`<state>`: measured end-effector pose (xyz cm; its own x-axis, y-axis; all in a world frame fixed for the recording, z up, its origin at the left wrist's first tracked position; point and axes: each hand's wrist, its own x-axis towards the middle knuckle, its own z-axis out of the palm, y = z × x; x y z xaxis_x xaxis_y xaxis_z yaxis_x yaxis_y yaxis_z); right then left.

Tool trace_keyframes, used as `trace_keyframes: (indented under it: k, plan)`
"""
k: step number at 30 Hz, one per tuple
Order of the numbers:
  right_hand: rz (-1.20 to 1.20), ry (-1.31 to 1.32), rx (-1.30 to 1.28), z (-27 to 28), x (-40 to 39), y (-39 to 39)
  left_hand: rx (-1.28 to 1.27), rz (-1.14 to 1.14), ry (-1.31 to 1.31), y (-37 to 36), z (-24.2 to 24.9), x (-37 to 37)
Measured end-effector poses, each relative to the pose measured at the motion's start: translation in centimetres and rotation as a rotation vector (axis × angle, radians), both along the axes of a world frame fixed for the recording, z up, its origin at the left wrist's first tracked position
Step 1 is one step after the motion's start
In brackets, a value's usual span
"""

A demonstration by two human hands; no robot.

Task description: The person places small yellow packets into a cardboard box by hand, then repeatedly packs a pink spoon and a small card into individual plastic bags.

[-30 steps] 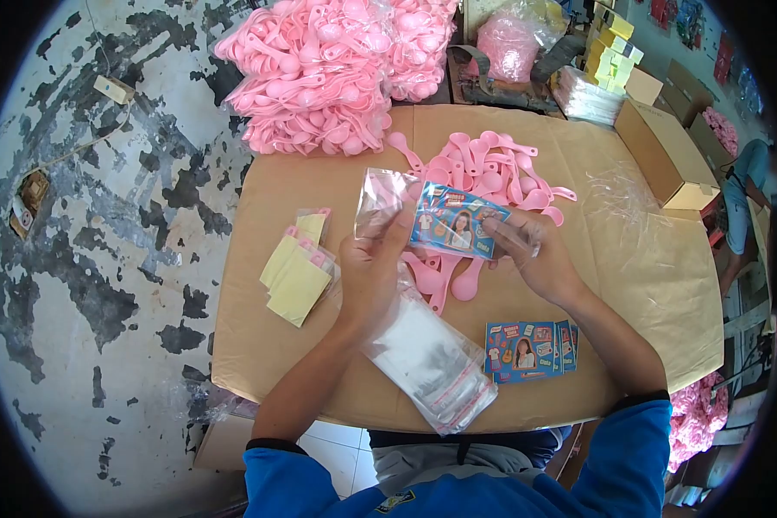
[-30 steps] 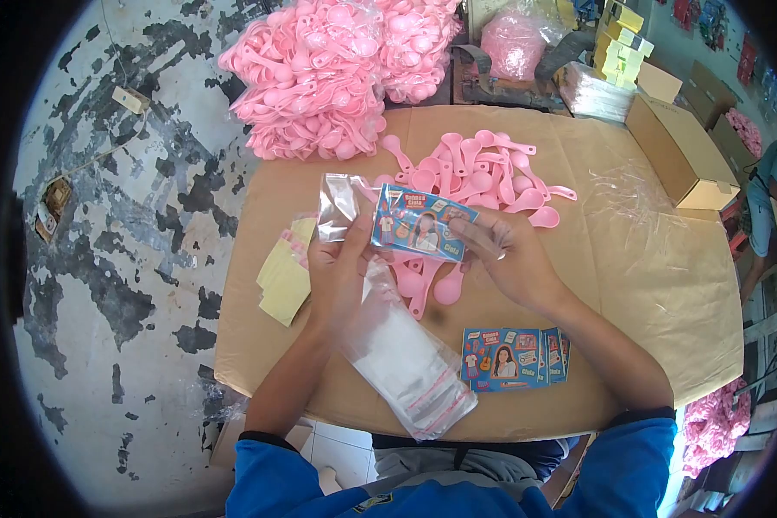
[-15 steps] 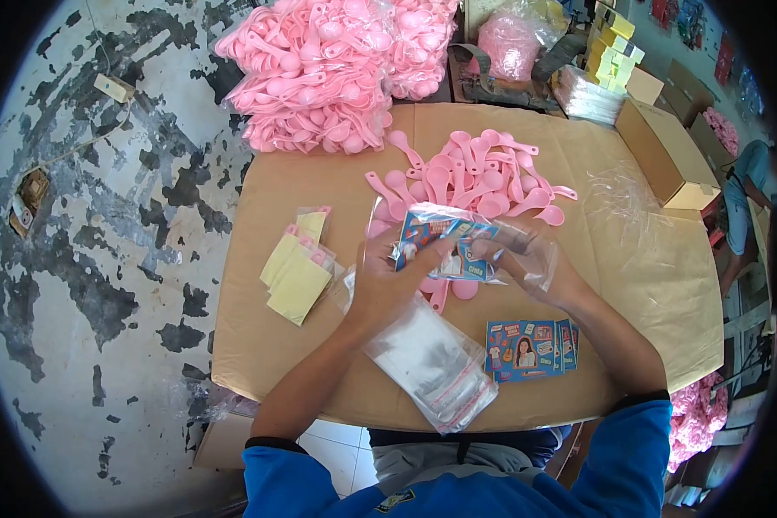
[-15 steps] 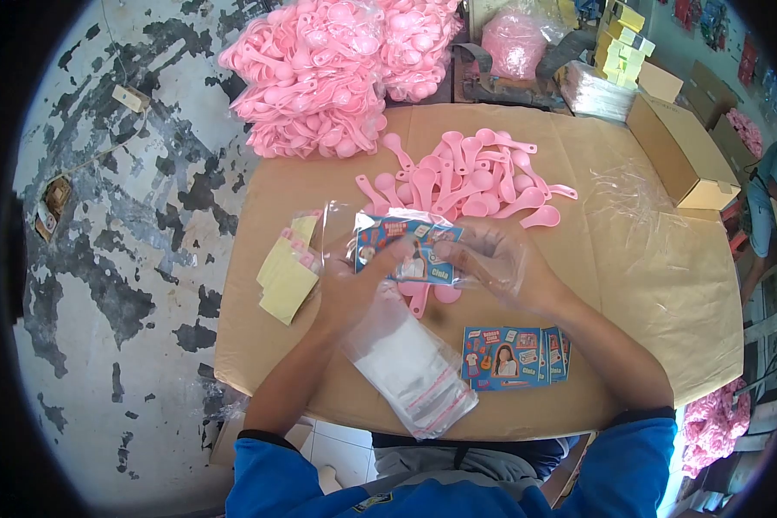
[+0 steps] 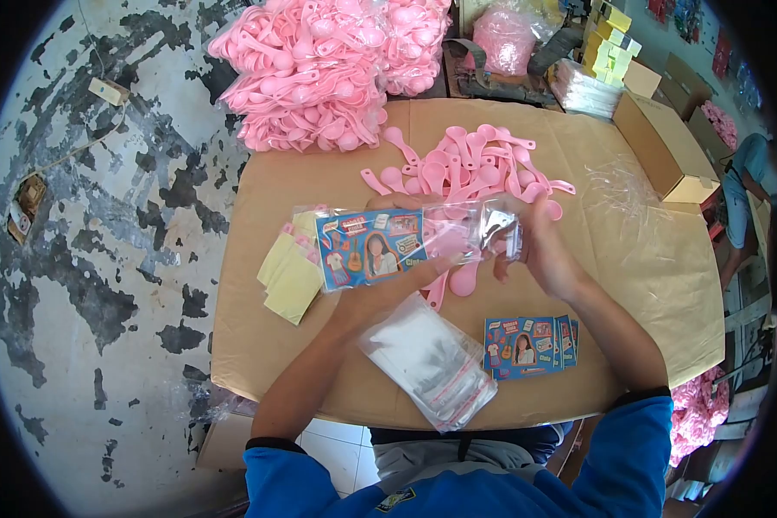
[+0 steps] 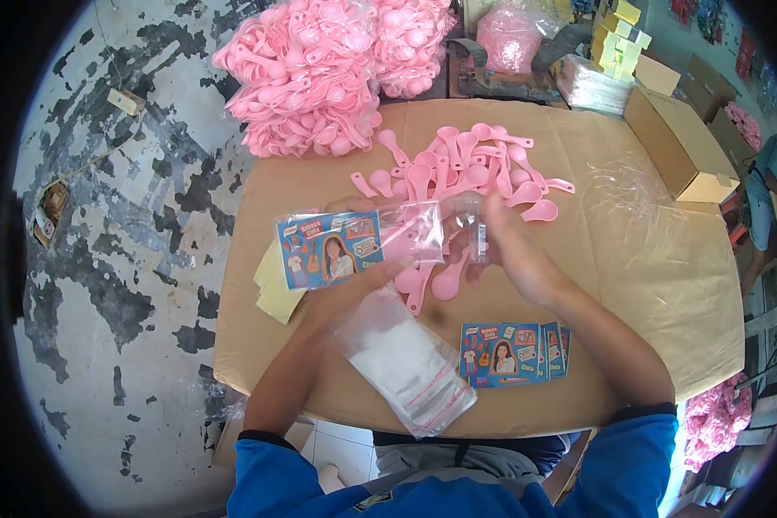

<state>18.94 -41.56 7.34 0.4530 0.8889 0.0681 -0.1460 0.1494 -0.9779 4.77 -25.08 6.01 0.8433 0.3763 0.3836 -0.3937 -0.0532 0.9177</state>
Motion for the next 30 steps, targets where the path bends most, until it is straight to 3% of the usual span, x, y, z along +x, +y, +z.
trace_keyframes:
  k: [2, 5, 6, 9, 10, 13, 14, 17, 23, 26, 30]
  plan:
    - [0.019, -0.352, -0.087, -0.3, 1.7, -0.5, -0.039, 0.033, 0.085, 0.3, 0.6, -0.4]
    - [-0.192, -0.160, -0.054, 0.6, 4.1, -1.1, -0.130, 0.126, 0.115, 0.3, 1.5, -0.5]
    - [-0.169, -0.265, -0.052, 0.8, 5.4, -1.4, -0.091, 0.125, 0.033, 0.9, 1.2, -0.2]
    - [-0.106, -0.982, -0.287, -0.1, 6.3, -1.8, -0.012, 0.087, -0.118, 2.0, 0.3, 0.5]
    - [-0.010, -1.139, -0.222, -0.8, 6.1, -2.0, 0.009, 0.086, -0.110, 1.9, 0.2, 0.5]
    - [0.113, -1.479, -0.327, -2.6, 3.8, -1.1, -0.007, 0.066, -0.010, 1.2, 0.5, 0.2]
    - [0.083, -1.541, -0.390, -3.4, 3.2, -0.6, -0.023, 0.056, 0.038, 1.0, 0.6, 0.1]
    - [-0.074, -1.818, -0.245, -4.9, 3.9, 0.1, -0.037, 0.010, -0.019, 1.3, -0.1, 0.4]
    - [-0.023, -1.831, -0.256, -3.3, 5.1, -0.7, -0.189, -0.034, -0.047, 2.8, -0.9, 0.3]
    - [-0.154, -1.175, -0.274, -0.3, 4.6, -1.4, -0.249, 0.008, -0.104, 3.2, -1.6, 0.8]
    - [-0.251, -0.929, 0.024, 2.0, 4.2, -2.1, -0.355, -0.021, -0.108, 3.2, -1.8, 1.1]
